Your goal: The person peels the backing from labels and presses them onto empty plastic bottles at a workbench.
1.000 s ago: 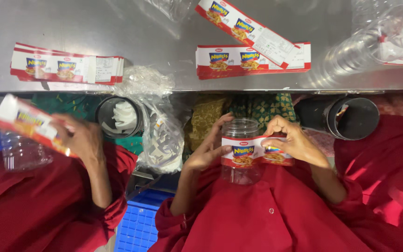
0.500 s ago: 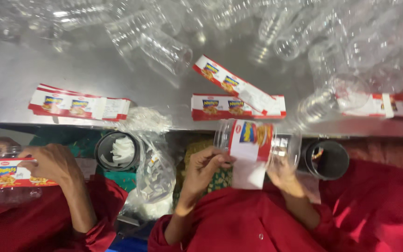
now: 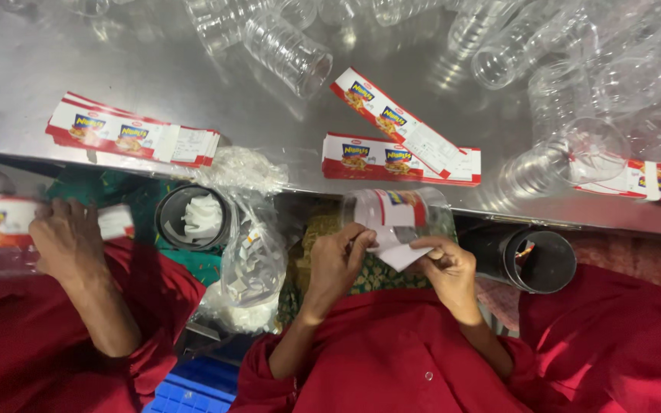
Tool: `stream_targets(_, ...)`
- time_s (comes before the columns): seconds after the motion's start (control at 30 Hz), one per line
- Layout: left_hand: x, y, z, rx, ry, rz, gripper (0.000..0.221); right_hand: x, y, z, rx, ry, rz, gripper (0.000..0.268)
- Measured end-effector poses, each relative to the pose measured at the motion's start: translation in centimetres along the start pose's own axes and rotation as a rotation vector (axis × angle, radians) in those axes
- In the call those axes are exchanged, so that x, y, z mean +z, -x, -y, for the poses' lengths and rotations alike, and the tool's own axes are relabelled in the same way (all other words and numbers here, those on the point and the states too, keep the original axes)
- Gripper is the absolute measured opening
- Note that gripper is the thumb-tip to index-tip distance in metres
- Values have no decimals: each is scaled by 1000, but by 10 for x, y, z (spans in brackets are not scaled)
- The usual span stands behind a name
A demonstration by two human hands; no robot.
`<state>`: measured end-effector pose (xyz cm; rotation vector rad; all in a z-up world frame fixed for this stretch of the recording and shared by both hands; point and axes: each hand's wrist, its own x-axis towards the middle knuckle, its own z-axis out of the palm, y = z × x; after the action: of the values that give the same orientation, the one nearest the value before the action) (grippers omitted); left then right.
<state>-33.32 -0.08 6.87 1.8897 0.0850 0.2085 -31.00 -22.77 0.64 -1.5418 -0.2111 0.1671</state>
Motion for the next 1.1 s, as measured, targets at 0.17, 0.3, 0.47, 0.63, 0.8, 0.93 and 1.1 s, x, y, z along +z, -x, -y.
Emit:
stream_targets(0.17,6,8,6,103,-80,-24,22,20,-9,39,-331,676,-148,17)
stream_targets(0.3,9,11,11,108,-151,1,21,25,-32,47,-443,905,-125,24)
stream_targets(0.47,-3,35,19,205,-399,-109,6,3,-71,17,-292,958,-104,22)
stream_targets(0.63,-45,91,42,263,-796,-269,4,-41,-114,-39,-362,1110,-200,54)
stream_targets(0.8,-80,179,94,-236,-1187,-88,20,-72,-143,-70,-360,1304,-158,69)
stream_targets(0.93,-116,276,158,-642,-1289,183,7,-81,-147,-68,-345,1332,-115,66)
stream_targets(1.1,-141,308,191,-853,-1185,278,5,-85,-157,-70,-341,1384,-116,63)
